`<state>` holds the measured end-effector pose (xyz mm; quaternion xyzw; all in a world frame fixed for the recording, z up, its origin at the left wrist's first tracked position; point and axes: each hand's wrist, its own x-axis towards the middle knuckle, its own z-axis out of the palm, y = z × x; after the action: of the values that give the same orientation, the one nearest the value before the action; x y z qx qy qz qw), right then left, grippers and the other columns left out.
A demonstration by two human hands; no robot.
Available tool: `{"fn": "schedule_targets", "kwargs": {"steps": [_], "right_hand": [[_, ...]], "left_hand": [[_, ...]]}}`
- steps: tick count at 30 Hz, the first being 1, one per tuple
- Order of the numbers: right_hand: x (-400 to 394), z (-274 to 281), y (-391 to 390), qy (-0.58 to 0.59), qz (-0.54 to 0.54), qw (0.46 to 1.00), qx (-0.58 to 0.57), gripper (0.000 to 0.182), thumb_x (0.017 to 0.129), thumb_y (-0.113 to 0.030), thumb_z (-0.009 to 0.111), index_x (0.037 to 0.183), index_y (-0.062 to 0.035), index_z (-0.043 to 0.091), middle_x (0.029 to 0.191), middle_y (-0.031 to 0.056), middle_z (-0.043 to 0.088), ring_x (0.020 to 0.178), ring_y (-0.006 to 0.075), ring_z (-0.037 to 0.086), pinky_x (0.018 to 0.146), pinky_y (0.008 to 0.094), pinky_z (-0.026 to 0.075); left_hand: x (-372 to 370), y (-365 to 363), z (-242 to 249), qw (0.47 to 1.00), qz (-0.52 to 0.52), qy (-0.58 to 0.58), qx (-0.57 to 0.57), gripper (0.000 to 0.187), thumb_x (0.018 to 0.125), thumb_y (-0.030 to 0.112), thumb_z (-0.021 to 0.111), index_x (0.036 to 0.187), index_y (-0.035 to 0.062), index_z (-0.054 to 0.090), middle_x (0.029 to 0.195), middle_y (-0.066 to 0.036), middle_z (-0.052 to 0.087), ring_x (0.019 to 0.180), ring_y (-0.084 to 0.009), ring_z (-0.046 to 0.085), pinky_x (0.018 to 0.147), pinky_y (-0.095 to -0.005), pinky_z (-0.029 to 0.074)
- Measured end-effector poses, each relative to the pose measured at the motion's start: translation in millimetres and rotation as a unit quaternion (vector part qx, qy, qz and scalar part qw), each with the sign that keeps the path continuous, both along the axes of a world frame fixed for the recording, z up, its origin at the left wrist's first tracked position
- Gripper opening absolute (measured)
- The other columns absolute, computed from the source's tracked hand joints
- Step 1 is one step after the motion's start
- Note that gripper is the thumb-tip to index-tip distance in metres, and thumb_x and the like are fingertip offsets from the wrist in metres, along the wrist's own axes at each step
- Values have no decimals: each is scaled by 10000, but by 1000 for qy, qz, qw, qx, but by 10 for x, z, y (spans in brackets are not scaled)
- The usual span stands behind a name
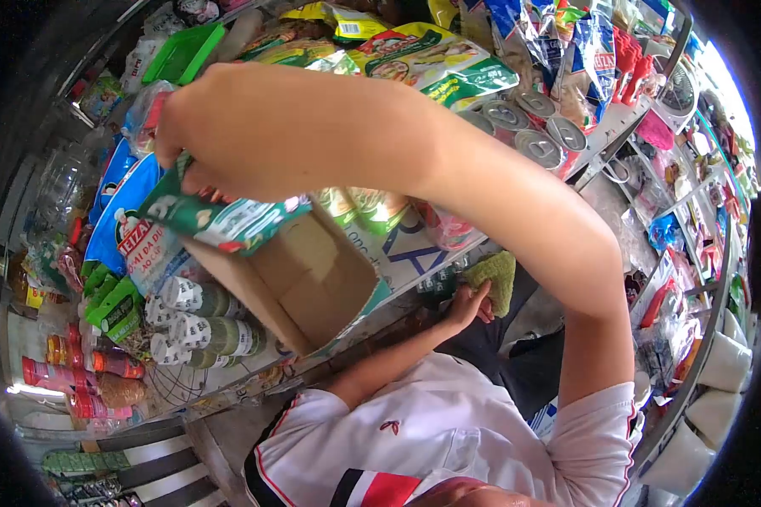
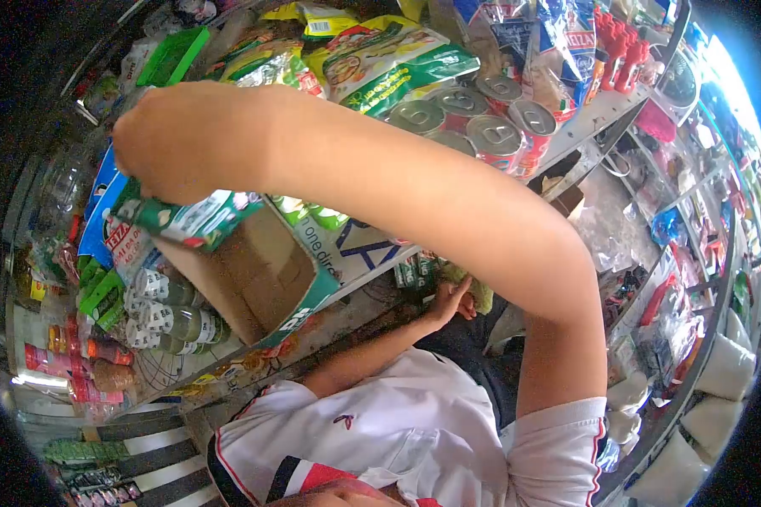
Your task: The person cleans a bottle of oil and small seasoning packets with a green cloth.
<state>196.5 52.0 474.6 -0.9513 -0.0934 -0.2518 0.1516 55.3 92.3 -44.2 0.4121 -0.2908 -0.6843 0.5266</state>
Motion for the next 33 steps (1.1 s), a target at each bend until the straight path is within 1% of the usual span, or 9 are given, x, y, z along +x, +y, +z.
{"fn": "schedule_targets", "kwargs": {"steps": [2, 5, 8, 17, 20, 24, 26, 29, 33], "right_hand": [[70, -23, 13, -12, -32, 999, -17, 258, 882, -159, 737, 1096, -16, 750, 883, 195, 737, 896, 357, 724, 824, 432, 556], [255, -177, -129, -60, 35, 997, -27, 258, 879, -166, 747, 1106, -43, 762, 921, 194, 745, 914, 351, 729, 808, 439, 560], [299, -259, -152, -4, -1, 1000, -14, 231, 872, -138, 745, 1086, -55, 769, 944, 196, 746, 939, 349, 729, 808, 446, 561], [344, -337, -145, -17, -65, 990, -126, 300, 801, -32, 704, 1094, -60, 758, 948, 179, 749, 960, 363, 723, 827, 448, 576], [289, -281, -106, -20, -60, 992, -109, 313, 772, -14, 700, 1077, -63, 755, 932, 176, 748, 951, 359, 726, 818, 443, 580], [315, -302, -105, -57, -45, 993, -90, 296, 766, -12, 704, 1049, -74, 761, 906, 157, 748, 915, 358, 729, 797, 445, 583], [323, -319, -83, -105, -22, 988, -109, 205, 774, -23, 695, 968, -53, 753, 866, 162, 739, 838, 351, 734, 754, 436, 588], [299, -269, -7, -63, -73, 983, -159, 149, 836, -102, 679, 955, -59, 758, 977, 192, 761, 929, 348, 755, 773, 446, 602], [9, -147, 35, -91, -101, 973, -185, 147, 836, -112, 686, 957, -79, 764, 978, 180, 764, 920, 331, 758, 769, 431, 595]], "left_hand": [[-12, 2, -44, 1000, 2, -3, -15, 610, 995, 542, 621, 795, -35, 622, 614, -112, 628, 502, -239, 680, 429, -347, 580], [-15, 15, 37, 1000, 8, 0, -12, 568, 1000, 523, 623, 923, -40, 617, 611, -103, 626, 496, -231, 674, 425, -345, 577], [15, 36, 131, 1000, 1, -1, -30, 546, 1003, 513, 623, 1017, -32, 597, 610, -97, 625, 495, -223, 670, 424, -342, 575], [7, 39, 82, 999, -2, -20, -27, 586, 1008, 525, 607, 857, -41, 606, 611, -111, 626, 501, -235, 672, 421, -346, 573], [-14, 27, -28, 999, -6, -32, -31, 590, 1007, 528, 607, 883, -48, 604, 608, -110, 622, 497, -236, 670, 412, -344, 565], [-9, 60, 206, 999, 15, -24, -42, 584, 1006, 530, 607, 937, -51, 600, 608, -108, 620, 494, -233, 668, 406, -343, 561], [-32, 63, 244, 998, 37, -30, -48, 569, 1005, 525, 611, 988, -43, 593, 610, -104, 620, 491, -226, 665, 400, -341, 557], [-32, 51, 64, 999, 10, -35, -33, 548, 1006, 513, 616, 1008, -35, 593, 611, -104, 619, 488, -221, 663, 399, -336, 556], [-34, 33, 136, 999, 32, -12, -42, 540, 1005, 507, 625, 996, -32, 591, 609, -109, 617, 486, -222, 661, 400, -333, 555]]}}
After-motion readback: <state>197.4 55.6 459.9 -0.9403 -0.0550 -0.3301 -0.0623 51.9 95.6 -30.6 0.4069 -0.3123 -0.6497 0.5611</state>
